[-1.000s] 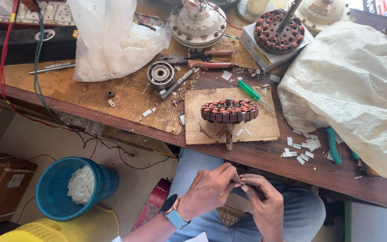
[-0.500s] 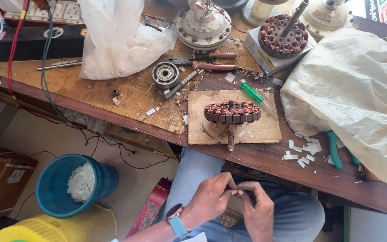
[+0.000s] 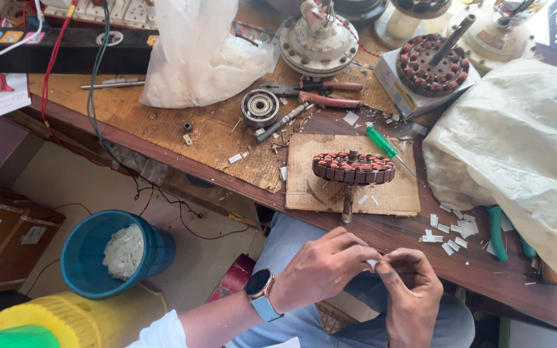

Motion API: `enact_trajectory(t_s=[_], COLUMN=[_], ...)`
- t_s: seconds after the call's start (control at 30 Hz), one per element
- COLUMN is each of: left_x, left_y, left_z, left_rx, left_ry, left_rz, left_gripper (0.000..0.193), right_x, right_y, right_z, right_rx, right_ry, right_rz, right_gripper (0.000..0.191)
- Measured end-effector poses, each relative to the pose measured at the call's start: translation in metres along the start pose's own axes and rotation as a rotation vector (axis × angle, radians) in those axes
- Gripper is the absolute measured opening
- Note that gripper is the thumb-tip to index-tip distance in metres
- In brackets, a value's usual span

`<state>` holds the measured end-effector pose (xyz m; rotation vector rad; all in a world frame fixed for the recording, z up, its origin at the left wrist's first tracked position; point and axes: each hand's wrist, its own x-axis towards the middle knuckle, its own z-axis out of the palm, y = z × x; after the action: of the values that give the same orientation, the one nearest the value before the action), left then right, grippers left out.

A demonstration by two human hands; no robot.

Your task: The person inserts small white insulating pieces into the slots of a motor armature, using a green screwdriver to press them in. The person repeats this process for multiple slots around the armature.

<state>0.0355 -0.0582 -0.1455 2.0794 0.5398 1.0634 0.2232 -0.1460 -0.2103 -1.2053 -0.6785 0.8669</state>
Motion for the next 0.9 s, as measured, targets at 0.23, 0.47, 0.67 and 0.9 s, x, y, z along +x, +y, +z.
enact_trajectory(t_s=[0.23,0.47,0.67,0.9], left_x=[-0.005,0.004,0.012,0.053], left_y=[-0.014,-0.032,-0.027,-0.060], left_z=[0.011,0.007,-0.007,-0.051], left_rx=[-0.139,-0.548,-0.558,0.422], left_ry=[-0.024,-0.129,-0.185,0.106], left_rz=[0.031,-0.473,-0.498,0.243], left_gripper=[0.015,0.012,0.024,0.050], right_x=[-0.002,0.004,0.015,0.033], right_y=[-0.009,-0.020,-0.012,-0.017], right_z=[-0.008,0.014,0.022,0.027], right_rx=[0.116,-0.615,-0.317,0.103], right_ry=[-0.132,-0.197,-0.066,0.012], right_rz=[0.025,-0.414,-0.414,-0.394], right_gripper=[0.017,0.016,0.009,0.014])
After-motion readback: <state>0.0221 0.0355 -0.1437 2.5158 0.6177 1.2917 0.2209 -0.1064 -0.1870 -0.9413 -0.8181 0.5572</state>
